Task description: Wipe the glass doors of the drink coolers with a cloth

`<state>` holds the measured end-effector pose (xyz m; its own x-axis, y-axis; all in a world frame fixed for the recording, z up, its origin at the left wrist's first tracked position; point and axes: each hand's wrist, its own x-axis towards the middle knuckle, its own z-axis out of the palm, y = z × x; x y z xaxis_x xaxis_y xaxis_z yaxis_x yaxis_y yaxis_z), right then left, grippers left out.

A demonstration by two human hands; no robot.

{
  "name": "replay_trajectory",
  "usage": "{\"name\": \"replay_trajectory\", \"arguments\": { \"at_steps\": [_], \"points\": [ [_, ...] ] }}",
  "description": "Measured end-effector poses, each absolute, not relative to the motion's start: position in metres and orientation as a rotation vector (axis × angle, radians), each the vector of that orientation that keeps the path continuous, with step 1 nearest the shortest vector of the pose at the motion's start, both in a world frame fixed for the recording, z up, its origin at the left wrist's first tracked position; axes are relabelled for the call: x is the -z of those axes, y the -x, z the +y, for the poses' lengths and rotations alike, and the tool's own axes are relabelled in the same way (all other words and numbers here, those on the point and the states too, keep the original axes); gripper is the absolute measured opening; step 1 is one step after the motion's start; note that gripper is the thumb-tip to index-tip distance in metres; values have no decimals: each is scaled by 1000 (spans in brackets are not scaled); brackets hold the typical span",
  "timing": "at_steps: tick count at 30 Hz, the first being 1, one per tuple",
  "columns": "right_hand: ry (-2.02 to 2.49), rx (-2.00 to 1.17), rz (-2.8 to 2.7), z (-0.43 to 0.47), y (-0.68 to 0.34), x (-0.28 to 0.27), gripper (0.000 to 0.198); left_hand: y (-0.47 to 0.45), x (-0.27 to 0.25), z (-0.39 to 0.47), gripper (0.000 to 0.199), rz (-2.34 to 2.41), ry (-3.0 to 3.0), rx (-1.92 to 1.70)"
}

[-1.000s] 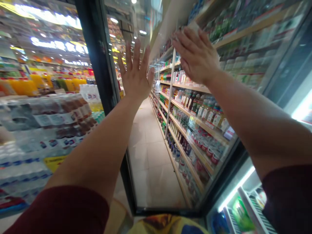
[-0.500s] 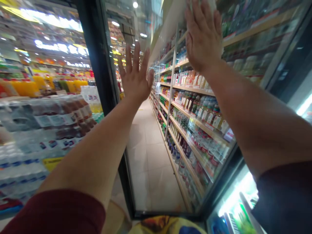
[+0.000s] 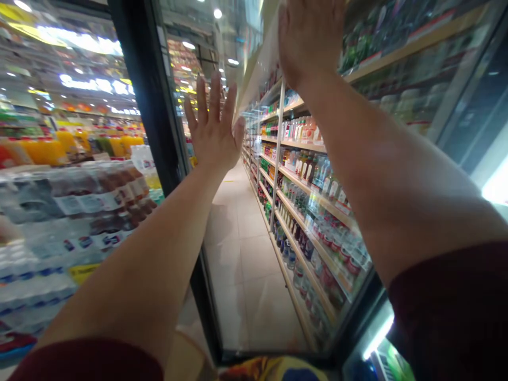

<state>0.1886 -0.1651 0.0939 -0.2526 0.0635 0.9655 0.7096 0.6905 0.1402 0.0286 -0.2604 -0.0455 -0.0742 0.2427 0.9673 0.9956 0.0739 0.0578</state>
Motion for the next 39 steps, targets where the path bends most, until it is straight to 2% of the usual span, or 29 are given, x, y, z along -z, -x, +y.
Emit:
{"name": "replay_trajectory", "arguments": {
  "at_steps": [3,6,8,12,14,19,23,25,30,32,36,39],
  "points": [
    [728,634,-1671,-164,-180,-95,55,-31,45,-262,76,-1512,1266,1014],
    [432,872,-1899,-164,-188,-91,58,-31,45,-262,75,-1509,1271,1026],
    [354,910,-1935,-161,-202,-93,56,-28,45,-260,74,-1495,1279,1052],
    [951,427,-1512,-150,-224,-107,53,-17,45,-249,74,-1454,1281,1083],
    [1098,316,-1395,-145,-226,-106,55,-12,45,-244,78,-1439,1255,1081],
    [563,759,-1818,-135,-241,-93,60,-10,43,-240,74,-1412,1303,1112],
    [1099,402,-1408,-119,-263,-109,59,-14,43,-244,77,-1516,1259,1074],
    [1265,322,-1270,-113,-271,-112,63,-16,44,-245,77,-1517,1254,1075],
    [786,672,-1631,-111,-290,-92,63,-13,44,-244,75,-1500,1277,1089],
    [886,599,-1567,-107,-300,-92,63,-12,44,-243,76,-1502,1282,1093],
    [1405,107,-1128,-99,-305,-100,70,-13,43,-244,78,-1517,1281,1075],
    [1170,324,-1297,-106,-293,-82,68,-16,42,-245,77,-1511,1283,1066]
  ]
}}
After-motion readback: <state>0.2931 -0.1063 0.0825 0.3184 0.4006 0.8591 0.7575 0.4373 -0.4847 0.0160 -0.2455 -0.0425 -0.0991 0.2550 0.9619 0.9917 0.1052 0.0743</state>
